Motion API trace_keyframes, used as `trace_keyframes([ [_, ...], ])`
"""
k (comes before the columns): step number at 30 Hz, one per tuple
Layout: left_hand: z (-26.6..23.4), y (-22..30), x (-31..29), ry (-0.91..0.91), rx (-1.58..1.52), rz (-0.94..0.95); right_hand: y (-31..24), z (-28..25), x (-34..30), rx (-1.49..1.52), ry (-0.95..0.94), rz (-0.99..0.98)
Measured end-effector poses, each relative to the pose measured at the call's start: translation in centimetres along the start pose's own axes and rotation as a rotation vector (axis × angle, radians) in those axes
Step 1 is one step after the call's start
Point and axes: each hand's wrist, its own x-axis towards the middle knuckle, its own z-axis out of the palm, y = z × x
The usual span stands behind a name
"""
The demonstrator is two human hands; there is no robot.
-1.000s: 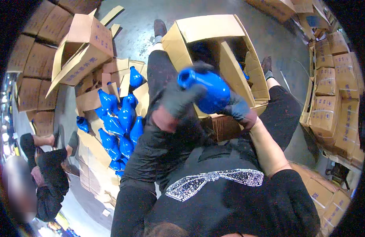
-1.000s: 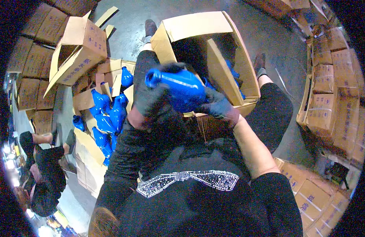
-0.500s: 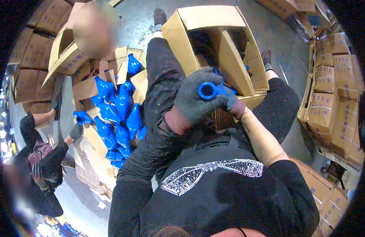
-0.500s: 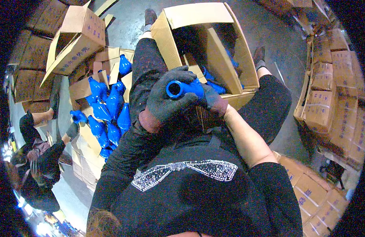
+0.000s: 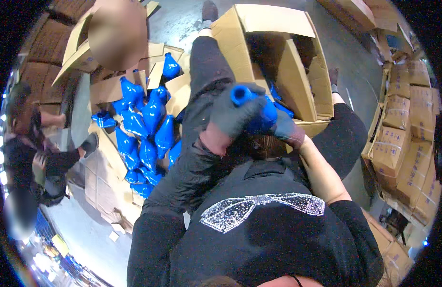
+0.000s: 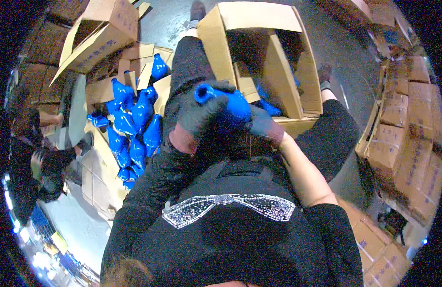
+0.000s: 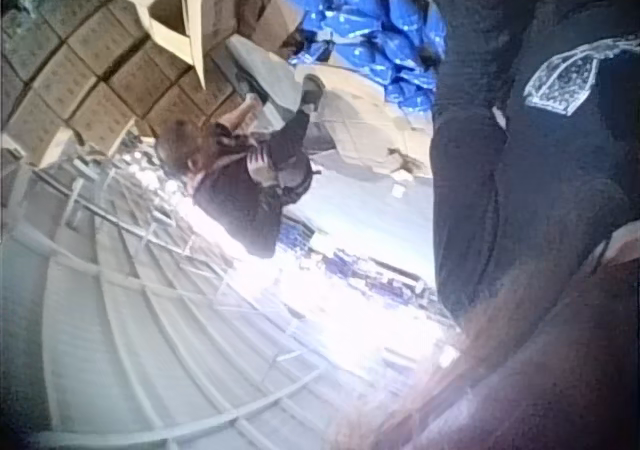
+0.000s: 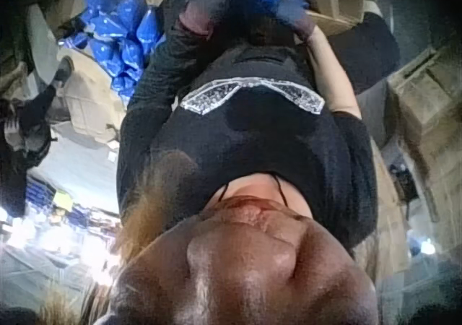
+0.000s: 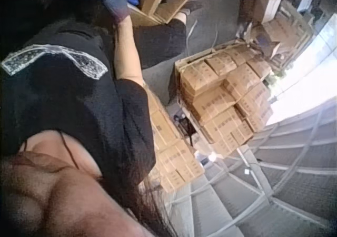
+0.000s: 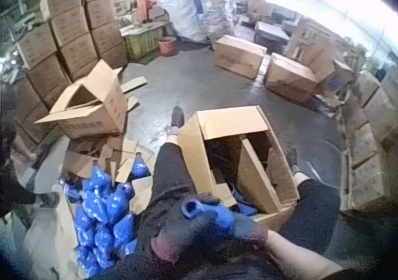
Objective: Packing blue painted ductile iron water meter housings and cardboard inserts into shipping boxes.
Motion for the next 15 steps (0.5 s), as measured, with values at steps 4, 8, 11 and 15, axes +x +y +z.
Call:
trace_keyframes([
  [4,-4.4,-0.4,0.6,0.155,-0.498,0.009,-6.0,0.8,-1.0,0.161,-0.080,0.240],
  [8,-5.7,1.7,0.4,0.233,-0.903,-0.019,-8.4,1.3,-0.8,0.547,-0.084,0.053],
  [11,-7.7,1.7,-0.3,0.370,-0.979,-0.059,-9.2,2.0,0.2,0.668,-0.195,0.063],
  [15,-10.0,0.9,-1.2,0.460,-0.916,-0.036,-11.3,4.2,1.3,0.665,-0.253,-0.009],
])
